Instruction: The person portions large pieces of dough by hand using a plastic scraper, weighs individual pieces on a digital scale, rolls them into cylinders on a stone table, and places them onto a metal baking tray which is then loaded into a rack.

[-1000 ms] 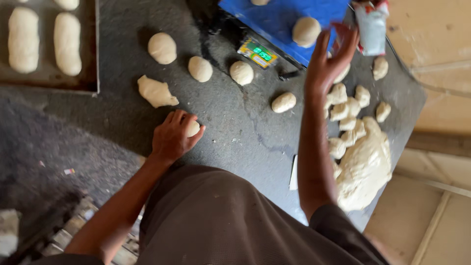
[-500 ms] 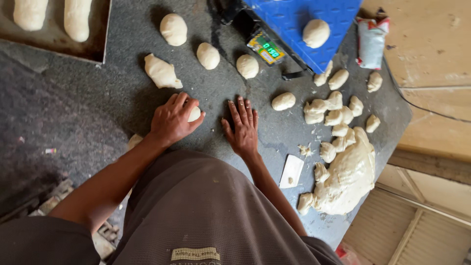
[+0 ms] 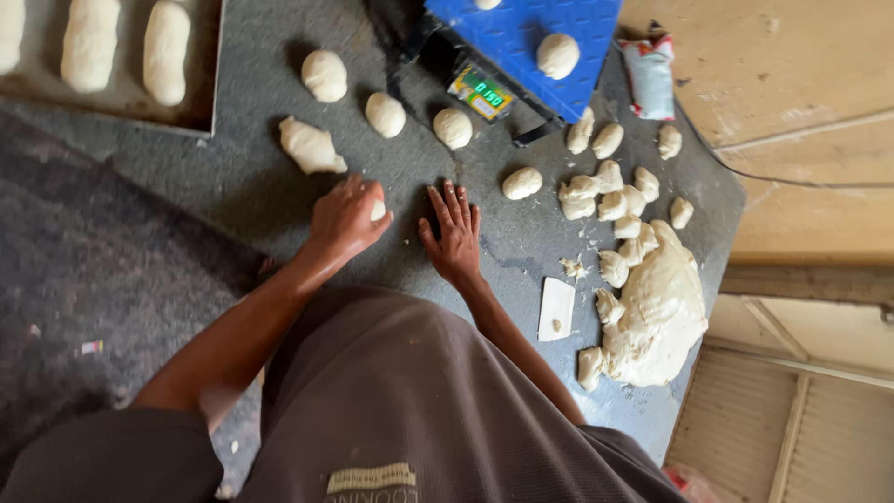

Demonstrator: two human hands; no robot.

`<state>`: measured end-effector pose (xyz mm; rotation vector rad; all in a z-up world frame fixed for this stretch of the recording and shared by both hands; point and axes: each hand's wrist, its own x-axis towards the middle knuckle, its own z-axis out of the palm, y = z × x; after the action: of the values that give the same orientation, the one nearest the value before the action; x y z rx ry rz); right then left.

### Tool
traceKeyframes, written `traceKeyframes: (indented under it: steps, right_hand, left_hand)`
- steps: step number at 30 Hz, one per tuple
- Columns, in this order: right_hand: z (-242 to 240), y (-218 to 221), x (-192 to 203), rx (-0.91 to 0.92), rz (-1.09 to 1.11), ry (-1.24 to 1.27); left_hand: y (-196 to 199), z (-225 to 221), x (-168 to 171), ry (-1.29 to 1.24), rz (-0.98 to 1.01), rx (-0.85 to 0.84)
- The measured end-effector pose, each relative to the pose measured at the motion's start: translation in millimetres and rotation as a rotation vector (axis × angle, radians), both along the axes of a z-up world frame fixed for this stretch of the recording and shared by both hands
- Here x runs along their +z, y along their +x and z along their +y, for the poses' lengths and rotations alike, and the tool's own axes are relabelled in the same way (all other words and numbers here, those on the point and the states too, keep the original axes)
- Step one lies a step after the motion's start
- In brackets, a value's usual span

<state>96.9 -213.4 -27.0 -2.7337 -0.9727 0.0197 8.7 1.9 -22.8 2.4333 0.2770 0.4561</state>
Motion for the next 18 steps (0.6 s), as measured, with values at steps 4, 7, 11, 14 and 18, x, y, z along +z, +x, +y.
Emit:
traceKeyframes:
  steps: [4, 7, 11, 14, 18]
  right_hand:
    - [-5.6, 15.4, -7.2, -0.006, 0.108, 0.137]
    - [-12.5, 39.5, -14.1, 0.001, 0.180, 0.283]
    - [-11.9, 87.6, -7.2, -0.037, 0.476, 0.555]
    - [11.0, 116.1, 32.0, -0.059, 0.267, 0.384]
    - [72.1, 141.2, 110.0, 0.129, -0.270, 0.411]
  left_hand:
    - [19.9, 3.5, 17.2, -0.164, 0.190, -0.206]
    - [23.5, 2.5, 32.7, -0.273, 0.158, -0.262]
    - [30.7, 6.9, 31.9, -0.339, 0.252, -0.239]
    - [31.1, 14.8, 11.1, -0.169, 0.128, -0.294]
    - [9.8, 9.9, -10.9, -0.160, -0.100, -0.318]
